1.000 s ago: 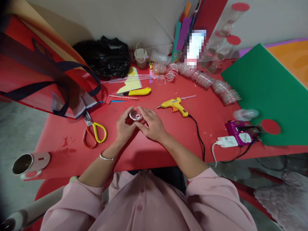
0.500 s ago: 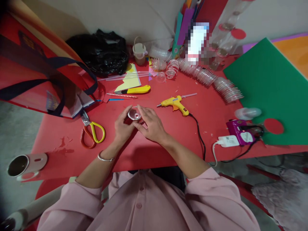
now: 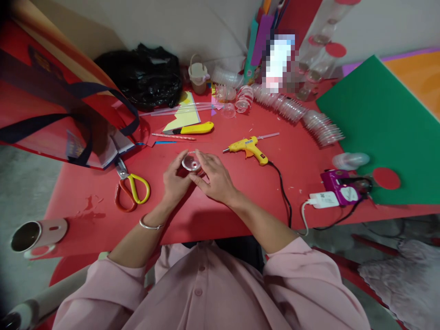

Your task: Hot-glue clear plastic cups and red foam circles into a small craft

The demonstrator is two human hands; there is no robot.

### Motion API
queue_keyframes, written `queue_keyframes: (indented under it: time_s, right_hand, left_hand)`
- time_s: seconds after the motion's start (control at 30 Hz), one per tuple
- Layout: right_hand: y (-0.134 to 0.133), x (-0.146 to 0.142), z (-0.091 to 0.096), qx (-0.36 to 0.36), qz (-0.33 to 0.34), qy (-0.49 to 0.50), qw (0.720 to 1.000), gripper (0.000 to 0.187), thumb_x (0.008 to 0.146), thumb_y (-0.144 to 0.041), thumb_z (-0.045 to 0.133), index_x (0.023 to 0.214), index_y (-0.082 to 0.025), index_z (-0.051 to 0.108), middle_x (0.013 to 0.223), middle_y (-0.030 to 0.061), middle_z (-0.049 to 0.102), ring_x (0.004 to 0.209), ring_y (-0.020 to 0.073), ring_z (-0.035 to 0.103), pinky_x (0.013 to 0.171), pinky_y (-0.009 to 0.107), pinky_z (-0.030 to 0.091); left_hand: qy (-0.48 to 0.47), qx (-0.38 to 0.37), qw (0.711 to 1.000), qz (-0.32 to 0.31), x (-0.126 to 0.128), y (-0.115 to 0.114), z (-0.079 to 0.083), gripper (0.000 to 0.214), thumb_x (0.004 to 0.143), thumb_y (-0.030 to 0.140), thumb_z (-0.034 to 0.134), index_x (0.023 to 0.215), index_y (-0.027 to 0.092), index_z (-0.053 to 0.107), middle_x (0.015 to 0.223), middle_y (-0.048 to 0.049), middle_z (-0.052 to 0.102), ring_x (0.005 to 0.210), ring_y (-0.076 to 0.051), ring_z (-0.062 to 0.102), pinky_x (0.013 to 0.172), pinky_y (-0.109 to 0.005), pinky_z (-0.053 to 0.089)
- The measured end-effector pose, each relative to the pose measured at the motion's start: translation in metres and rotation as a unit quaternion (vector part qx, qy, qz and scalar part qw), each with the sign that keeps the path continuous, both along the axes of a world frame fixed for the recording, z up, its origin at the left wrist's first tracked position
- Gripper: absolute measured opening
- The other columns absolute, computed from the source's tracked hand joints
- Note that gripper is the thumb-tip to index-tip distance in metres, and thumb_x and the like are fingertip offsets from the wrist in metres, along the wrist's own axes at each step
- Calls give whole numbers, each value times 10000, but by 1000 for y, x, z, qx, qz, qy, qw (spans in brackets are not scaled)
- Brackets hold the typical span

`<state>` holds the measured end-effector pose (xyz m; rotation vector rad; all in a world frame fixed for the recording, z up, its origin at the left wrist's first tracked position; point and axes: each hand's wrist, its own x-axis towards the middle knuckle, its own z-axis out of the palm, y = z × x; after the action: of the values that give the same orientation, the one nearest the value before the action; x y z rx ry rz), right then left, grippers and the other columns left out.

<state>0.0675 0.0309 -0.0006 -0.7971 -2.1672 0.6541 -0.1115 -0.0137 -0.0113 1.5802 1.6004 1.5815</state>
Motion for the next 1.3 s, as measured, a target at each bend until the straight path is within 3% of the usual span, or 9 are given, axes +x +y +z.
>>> queue_keyframes:
  time_s: [0.53, 0.73, 0.87, 1.07, 1.3]
  right_hand:
    - [1, -1, -5, 24, -5, -4, 1000, 839, 1088, -535, 602, 1792, -328, 197, 1651, 137, 590, 1466, 349, 586, 1216, 648, 494]
    - [4, 0, -6, 74, 8, 8, 997, 860, 1091, -507, 609, 1796, -338, 145, 1754, 138, 467, 1567, 345, 513, 1234, 624, 483]
    - [5, 2, -5, 50, 7, -4, 999, 885, 1082, -556, 592, 1797, -339, 117, 1733, 133, 497, 1532, 358, 549, 1231, 640, 483]
    - [4, 3, -6, 36, -12, 9, 999, 907, 1051, -622, 612, 1789, -322, 180, 1692, 148, 538, 1473, 380, 585, 1216, 652, 493]
    - [6, 4, -7, 38, -24, 30, 999, 919, 1026, -655, 645, 1776, -348, 211, 1658, 136, 578, 1449, 379, 607, 1204, 658, 499]
  left_hand:
    - [35, -26, 999, 10, 1, -1, 2, 624, 847, 220, 829, 1454, 256, 687, 1383, -106, 777, 1262, -272, 757, 1141, -482, 611]
    - [22, -43, 999, 13, 4, -2, 3, 635, 836, 231, 824, 1451, 237, 662, 1383, -115, 763, 1257, -274, 751, 1143, -474, 598]
    - [10, -57, 998, 13, 6, -3, 5, 662, 845, 255, 827, 1476, 262, 626, 1385, -102, 752, 1242, -267, 751, 1118, -465, 608]
    - [-9, -75, 997, 16, 7, -4, 9, 937, 787, 293, 912, 1617, 308, 478, 1371, -98, 752, 1270, -280, 738, 1147, -493, 581]
    - [-4, -108, 994, 20, 7, -2, 8, 909, 775, 371, 934, 1584, 287, 528, 1475, -126, 705, 1341, -317, 702, 1188, -529, 552]
